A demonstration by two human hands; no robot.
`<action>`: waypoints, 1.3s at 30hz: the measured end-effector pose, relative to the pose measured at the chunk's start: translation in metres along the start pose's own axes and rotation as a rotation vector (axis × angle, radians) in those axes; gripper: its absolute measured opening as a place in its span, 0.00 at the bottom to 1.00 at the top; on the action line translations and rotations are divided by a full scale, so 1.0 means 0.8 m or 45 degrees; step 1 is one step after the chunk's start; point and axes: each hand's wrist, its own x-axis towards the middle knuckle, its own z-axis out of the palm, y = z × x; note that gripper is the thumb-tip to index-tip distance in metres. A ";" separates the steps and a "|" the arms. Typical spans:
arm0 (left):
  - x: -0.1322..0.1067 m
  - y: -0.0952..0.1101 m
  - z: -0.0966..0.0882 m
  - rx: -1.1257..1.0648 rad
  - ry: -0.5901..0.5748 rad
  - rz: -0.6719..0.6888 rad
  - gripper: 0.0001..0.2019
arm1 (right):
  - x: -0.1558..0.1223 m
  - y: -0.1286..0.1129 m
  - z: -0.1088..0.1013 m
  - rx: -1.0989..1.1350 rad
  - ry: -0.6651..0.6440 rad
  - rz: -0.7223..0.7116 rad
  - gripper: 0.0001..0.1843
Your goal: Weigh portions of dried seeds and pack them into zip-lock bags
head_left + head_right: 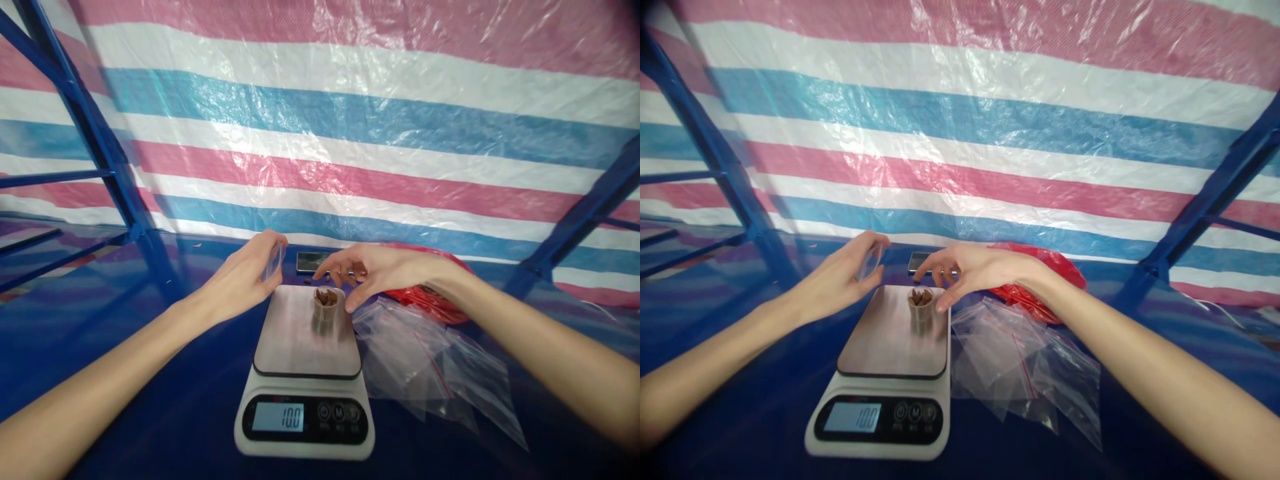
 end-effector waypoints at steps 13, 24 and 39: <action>-0.002 0.025 0.010 -0.200 0.110 -0.136 0.08 | 0.035 0.004 0.058 0.775 0.488 -0.011 0.20; -0.004 0.031 0.018 -0.229 0.195 -0.222 0.06 | 0.039 -0.003 0.060 0.575 0.561 -0.133 0.18; -0.002 0.039 0.023 -0.433 0.198 -0.340 0.08 | 0.049 0.006 0.060 0.566 0.610 -0.289 0.20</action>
